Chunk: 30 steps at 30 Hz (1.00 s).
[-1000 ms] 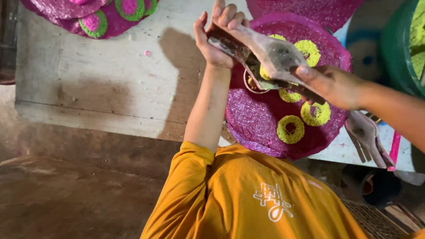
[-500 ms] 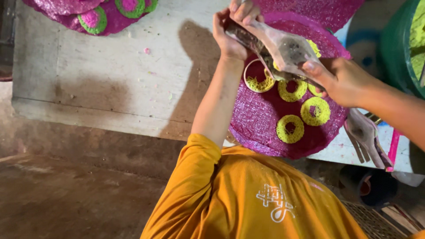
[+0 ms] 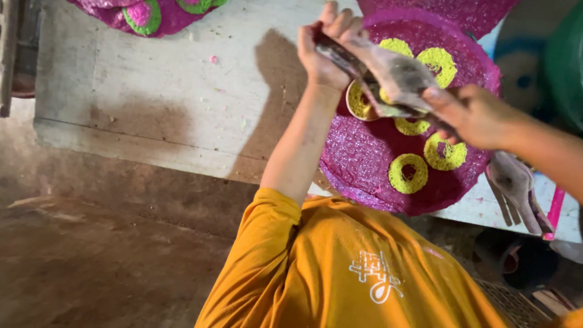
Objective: The person applies yellow and pink paste onto red circular bases using a wooden mold and an applicator stick.
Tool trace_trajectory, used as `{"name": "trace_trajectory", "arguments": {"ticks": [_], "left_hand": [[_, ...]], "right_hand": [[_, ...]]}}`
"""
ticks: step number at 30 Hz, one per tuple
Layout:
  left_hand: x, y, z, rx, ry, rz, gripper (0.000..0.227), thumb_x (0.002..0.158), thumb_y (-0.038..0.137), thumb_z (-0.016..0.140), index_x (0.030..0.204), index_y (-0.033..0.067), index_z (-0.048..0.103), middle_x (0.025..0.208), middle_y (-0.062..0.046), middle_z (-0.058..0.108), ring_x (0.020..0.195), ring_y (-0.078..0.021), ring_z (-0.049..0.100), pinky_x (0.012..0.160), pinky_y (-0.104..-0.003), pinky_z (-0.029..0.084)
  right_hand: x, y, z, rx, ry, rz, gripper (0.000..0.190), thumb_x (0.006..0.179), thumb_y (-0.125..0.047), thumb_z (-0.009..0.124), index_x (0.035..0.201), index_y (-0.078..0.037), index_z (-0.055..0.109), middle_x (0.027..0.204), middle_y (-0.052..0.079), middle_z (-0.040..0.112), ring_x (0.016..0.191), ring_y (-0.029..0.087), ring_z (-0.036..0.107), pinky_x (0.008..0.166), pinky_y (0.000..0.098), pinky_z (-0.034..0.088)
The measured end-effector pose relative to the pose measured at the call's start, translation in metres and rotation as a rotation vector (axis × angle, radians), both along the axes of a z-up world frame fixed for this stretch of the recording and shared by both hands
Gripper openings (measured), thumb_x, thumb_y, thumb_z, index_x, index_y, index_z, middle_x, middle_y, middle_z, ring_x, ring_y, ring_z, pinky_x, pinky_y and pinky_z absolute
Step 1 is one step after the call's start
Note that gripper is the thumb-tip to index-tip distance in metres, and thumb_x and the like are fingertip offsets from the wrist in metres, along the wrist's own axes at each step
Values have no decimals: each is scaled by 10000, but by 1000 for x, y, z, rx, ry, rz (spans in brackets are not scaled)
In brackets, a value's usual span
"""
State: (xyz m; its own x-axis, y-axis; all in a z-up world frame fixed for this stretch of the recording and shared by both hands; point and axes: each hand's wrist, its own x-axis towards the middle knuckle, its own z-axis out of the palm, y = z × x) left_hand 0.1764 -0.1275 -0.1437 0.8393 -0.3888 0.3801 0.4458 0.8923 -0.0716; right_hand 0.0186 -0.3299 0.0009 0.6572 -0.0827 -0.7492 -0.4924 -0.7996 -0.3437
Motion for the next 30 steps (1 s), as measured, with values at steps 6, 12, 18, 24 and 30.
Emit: {"name": "trace_trajectory", "arguments": {"ticks": [6,12,18,24,30], "left_hand": [[-20,9,17,1101,-104,54,703,987,518,500,1442,-16,451,1308,-180,616,1188,-262,645,1110,-462,491],[-103,43,45,2176,-941,430,1298,637,444,968,1571,59,153,1439,-231,461,1335,-402,416,1105,-589,340],[-110,39,45,2229,-1018,575,1302,603,379,968,1574,80,154,1438,-191,472,1352,-404,415,1085,-613,336],[-115,44,36,2195,-978,523,1212,668,382,970,1578,106,218,1445,-140,495,1326,-354,448,1084,-579,346],[-112,44,39,2221,-1035,497,1228,642,350,951,1591,125,205,1494,-118,458,1329,-342,450,1099,-573,355]], "right_hand": [[-33,-121,-31,256,-142,-142,746,1022,-664,397,1132,26,656,809,157,670,684,235,668,641,379,590],[-108,-171,-100,766,-394,-537,768,1057,-688,545,1309,36,509,863,149,578,786,248,581,730,400,524],[-165,-143,-95,1082,-525,-734,922,1047,-836,416,1225,62,528,871,172,551,786,277,504,863,435,418],[-183,-128,-97,1135,-527,-855,864,1096,-781,337,1240,49,529,865,194,544,798,292,510,890,438,410],[-191,-111,-81,943,-545,-828,885,1033,-837,407,1214,23,507,814,205,527,736,291,482,842,463,413]]}}
